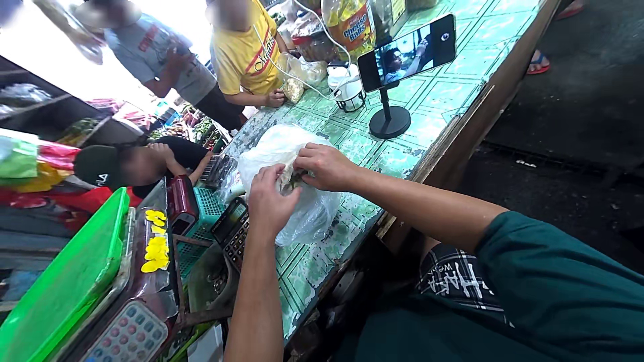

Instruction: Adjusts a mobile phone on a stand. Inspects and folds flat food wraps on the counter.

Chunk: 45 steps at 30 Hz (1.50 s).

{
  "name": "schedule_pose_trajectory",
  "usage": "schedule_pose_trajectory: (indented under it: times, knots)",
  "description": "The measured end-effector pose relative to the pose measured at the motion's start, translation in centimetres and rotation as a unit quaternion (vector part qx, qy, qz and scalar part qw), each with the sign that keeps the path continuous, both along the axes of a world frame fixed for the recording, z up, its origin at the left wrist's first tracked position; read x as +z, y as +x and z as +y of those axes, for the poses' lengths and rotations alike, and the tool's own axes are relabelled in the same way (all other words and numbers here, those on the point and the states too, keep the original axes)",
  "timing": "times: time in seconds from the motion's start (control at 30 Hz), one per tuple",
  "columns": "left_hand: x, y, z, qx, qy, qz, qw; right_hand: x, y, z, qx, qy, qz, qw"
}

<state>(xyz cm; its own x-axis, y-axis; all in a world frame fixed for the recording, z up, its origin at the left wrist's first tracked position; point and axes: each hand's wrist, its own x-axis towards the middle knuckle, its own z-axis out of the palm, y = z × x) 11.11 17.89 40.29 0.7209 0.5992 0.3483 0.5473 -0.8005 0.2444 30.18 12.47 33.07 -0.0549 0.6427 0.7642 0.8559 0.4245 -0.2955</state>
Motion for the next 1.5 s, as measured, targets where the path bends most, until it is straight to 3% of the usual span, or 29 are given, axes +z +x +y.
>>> schedule_pose_trajectory:
  times: [0.13,0.27,0.53,0.77,0.9,1.07,1.37,1.43,1.5]
  knots:
    - [-1.2,0.4,0.2,0.002,0.1,-0.018,0.995,0.5,-0.2,-0.1,0.002,0.003,0.004,1.0]
    - [-1.2,0.4,1.5,0.0,0.05,-0.087,0.995,0.9,-0.1,-0.1,0.004,-0.003,0.001,1.0]
    - [-0.3,0.4,1.8,0.039,-0.047,-0.099,0.993,1.0,-0.7,0.1,0.024,0.035,-0.015,0.999]
    - [0.3,-0.8,1.7,-0.012,-0.144,-0.107,0.984,2.9,0.6,0.5,0.074,-0.07,0.017,0.995]
    - [-0.5,-0.2,1.4,-0.011,-0.048,-0.055,0.997,3.8,0.8,0.9,0.081,-0.11,0.037,0.99]
    - [-1.8,1.5,1.2,0.041,0.074,-0.081,0.993,3.9,0.7,1.2,0.08,-0.122,0.069,0.987]
    - [0.0,1.6,3.0,0.065,-0.017,-0.12,0.991,3.2,2.2,-0.6,0.061,-0.109,0.313,0.942]
    - [-0.5,1.9,2.9,0.067,-0.006,-0.123,0.99,2.8,2.0,-1.3,0.05,-0.115,0.312,0.942]
    - [-1.1,2.3,2.5,0.063,0.042,-0.105,0.992,2.5,1.3,-2.0,0.036,-0.121,0.244,0.962]
